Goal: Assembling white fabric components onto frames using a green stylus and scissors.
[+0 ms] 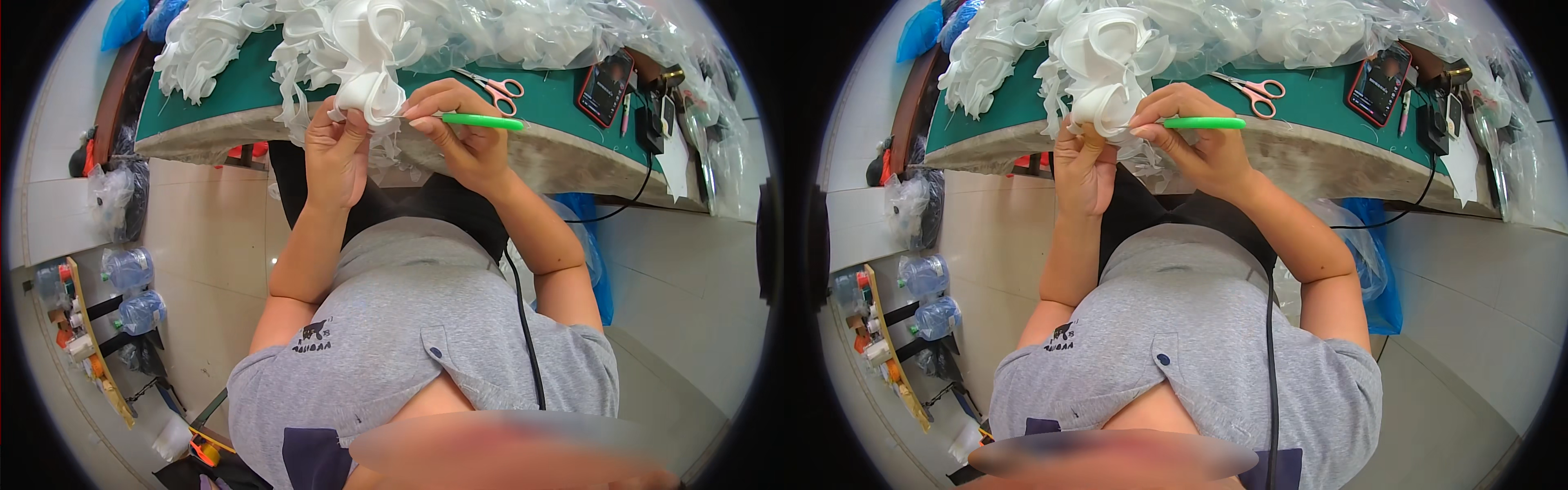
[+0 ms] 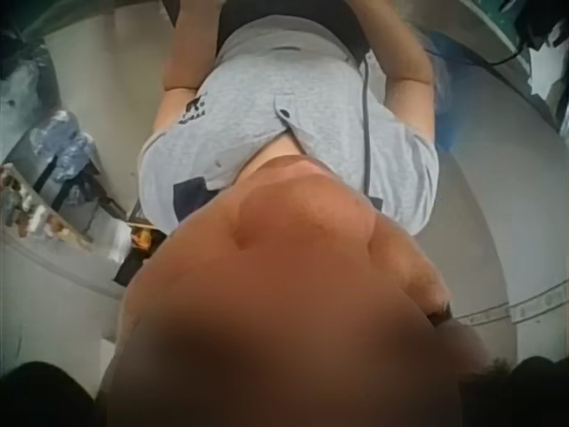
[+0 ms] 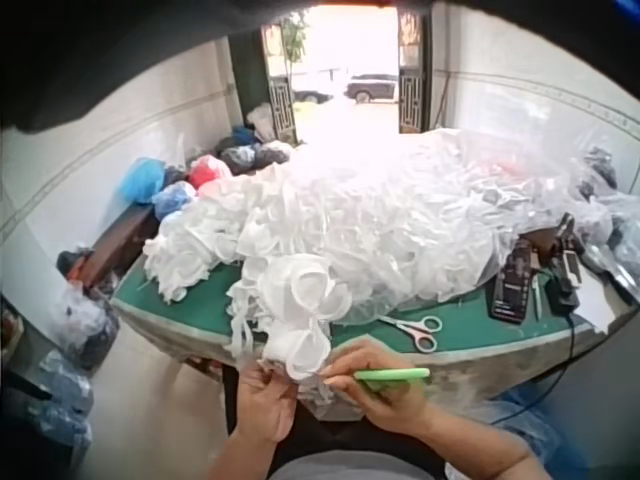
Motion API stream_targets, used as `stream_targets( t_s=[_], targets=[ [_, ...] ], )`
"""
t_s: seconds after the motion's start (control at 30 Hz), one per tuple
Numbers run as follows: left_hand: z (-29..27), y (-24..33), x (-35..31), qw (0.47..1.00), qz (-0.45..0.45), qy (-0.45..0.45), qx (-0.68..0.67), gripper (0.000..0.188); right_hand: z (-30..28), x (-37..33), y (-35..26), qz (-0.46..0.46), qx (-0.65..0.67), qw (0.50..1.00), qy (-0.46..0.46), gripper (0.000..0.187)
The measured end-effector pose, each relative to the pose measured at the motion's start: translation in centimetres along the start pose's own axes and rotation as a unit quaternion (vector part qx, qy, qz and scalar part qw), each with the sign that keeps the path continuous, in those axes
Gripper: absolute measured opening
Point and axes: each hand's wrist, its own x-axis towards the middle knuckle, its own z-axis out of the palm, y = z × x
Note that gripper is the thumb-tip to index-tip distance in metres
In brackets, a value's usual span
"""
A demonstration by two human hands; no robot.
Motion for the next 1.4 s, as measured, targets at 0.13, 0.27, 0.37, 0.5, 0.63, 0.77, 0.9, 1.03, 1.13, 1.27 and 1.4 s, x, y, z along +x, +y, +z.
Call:
stream_targets(
  t_s=[0.13, 0.27, 0.37, 0.5, 0.63, 0.77, 0.9, 1.03, 1.13, 1.27, 1.4],
  targets=[
    [0.3, 0.4, -0.3, 1.000, 0.015, 0.016, -0.006, 0.018, 0.5, 0.0, 0.4, 0.002, 0.008, 1.000, -0.018, 0.009],
    [0.3, 0.6, -0.5, 1.000, 0.013, 0.020, -0.014, 0.018, 0.7, 0.4, 0.5, -0.026, -0.022, 0.999, -0.036, 0.009],
    [-0.1, 0.5, -0.5, 0.998, 0.038, 0.039, 0.017, 0.017, 0.8, 0.9, 0.1, -0.062, -0.075, 0.994, -0.051, 0.012],
    [-0.9, 0.2, -0.5, 0.993, 0.074, 0.061, 0.067, 0.015, 1.4, 1.1, 0.4, -0.164, -0.205, 0.963, -0.062, 0.019],
    [-0.8, 0.1, -0.4, 0.987, 0.106, 0.075, 0.095, 0.015, 2.1, 0.8, 1.1, -0.147, -0.229, 0.959, -0.079, 0.019],
    [-0.1, 0.6, -0.5, 0.991, 0.072, 0.108, 0.025, 0.015, 1.1, 1.0, 2.3, -0.157, -0.169, 0.973, 0.028, 0.016],
    [-2.3, 1.2, -0.1, 0.993, 0.059, 0.058, -0.079, 0.011, -1.9, 2.7, 3.4, -0.115, -0.060, 0.969, 0.209, 0.012],
    [-5.0, 3.2, 1.0, 0.970, 0.036, 0.041, -0.237, 0.013, -6.7, 3.7, 2.3, -0.021, -0.071, 0.918, 0.389, 0.012],
    [-5.2, 2.8, 1.2, 0.931, -0.059, -0.003, -0.361, 0.018, -7.8, 3.1, 2.1, -0.024, -0.003, 0.925, 0.379, 0.014],
    [-3.6, 2.1, 0.8, 0.922, -0.254, -0.006, -0.292, 0.049, -5.3, 2.1, -0.1, 0.008, 0.061, 0.956, 0.287, 0.020],
    [-2.9, 0.5, 1.6, 0.832, -0.318, -0.133, -0.435, 0.057, -5.1, 0.9, -1.4, 0.034, 0.089, 0.980, 0.176, 0.024]
  ],
)
